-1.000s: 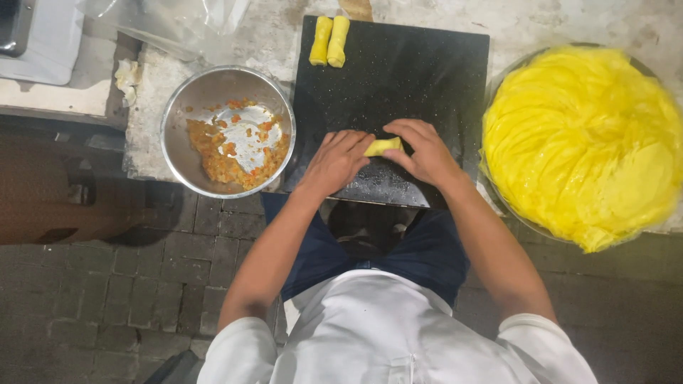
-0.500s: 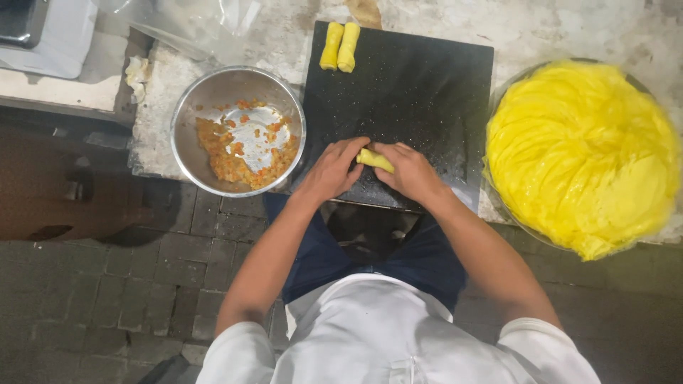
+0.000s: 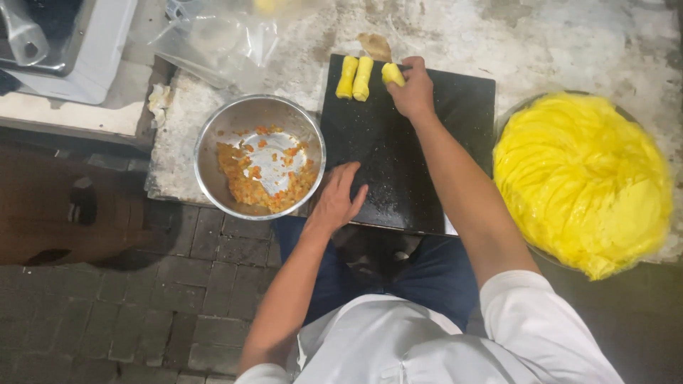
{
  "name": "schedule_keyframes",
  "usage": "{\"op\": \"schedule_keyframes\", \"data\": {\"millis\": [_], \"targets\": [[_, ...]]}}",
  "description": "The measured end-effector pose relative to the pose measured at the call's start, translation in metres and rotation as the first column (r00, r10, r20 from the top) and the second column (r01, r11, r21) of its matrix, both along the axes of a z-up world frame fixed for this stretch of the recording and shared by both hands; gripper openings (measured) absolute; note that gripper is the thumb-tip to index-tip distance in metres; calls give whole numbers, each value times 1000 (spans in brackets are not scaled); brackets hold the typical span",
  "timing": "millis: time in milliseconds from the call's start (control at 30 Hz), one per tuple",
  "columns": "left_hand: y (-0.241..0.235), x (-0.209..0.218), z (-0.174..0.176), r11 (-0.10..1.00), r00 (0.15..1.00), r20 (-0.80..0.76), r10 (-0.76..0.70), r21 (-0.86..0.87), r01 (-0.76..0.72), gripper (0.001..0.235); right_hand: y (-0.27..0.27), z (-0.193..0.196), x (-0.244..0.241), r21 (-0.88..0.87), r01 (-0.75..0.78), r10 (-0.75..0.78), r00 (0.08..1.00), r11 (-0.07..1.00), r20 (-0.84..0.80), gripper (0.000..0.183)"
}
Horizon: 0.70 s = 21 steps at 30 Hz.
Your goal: The person repeatedly takes thin yellow sheets, places a small amount of filling from a metal bowl onto each sheet, folds the sides, and rolls them into cylindrical shapes. The finished rolls are placed on a black cutting board.
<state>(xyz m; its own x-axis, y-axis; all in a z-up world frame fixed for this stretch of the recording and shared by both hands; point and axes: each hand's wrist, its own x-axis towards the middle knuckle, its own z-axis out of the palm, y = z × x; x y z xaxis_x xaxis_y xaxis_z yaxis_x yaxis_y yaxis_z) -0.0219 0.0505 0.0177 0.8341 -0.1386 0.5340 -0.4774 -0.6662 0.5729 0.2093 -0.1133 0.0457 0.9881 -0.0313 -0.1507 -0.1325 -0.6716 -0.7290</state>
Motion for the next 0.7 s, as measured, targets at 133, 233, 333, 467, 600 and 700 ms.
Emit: {"op": "schedule_keyframes", "data": {"millis": [133,233,333,467,600,700], "targets": [[1,1,-4,1000,999,-32,-4,10,4,37,22,-4,6,-47,23,-20,998,999,63,39],[0,1,-4,1000,1000,-18,-16,5,16,35,33,-1,-3,-19,-2,3,998,1000,56,36],[1,0,1,1000,1000,-15,-24,0,24,36,34,-4,-7,45,-60,57,995,997,82,32],[0,0,2,1000,1000,-16,-6,26,6,33,25,-14,-3,98,-30,29,1000,995,11,35],[-1,1,3,1000,1000,-9,7,18,-7,31,26,-26,1,109,-32,25,997,993,67,36],[-2,0,1,999,1000,-13,21,36,-21,31,29,-21,3,125,68,-73,997,990,37,32]]}}
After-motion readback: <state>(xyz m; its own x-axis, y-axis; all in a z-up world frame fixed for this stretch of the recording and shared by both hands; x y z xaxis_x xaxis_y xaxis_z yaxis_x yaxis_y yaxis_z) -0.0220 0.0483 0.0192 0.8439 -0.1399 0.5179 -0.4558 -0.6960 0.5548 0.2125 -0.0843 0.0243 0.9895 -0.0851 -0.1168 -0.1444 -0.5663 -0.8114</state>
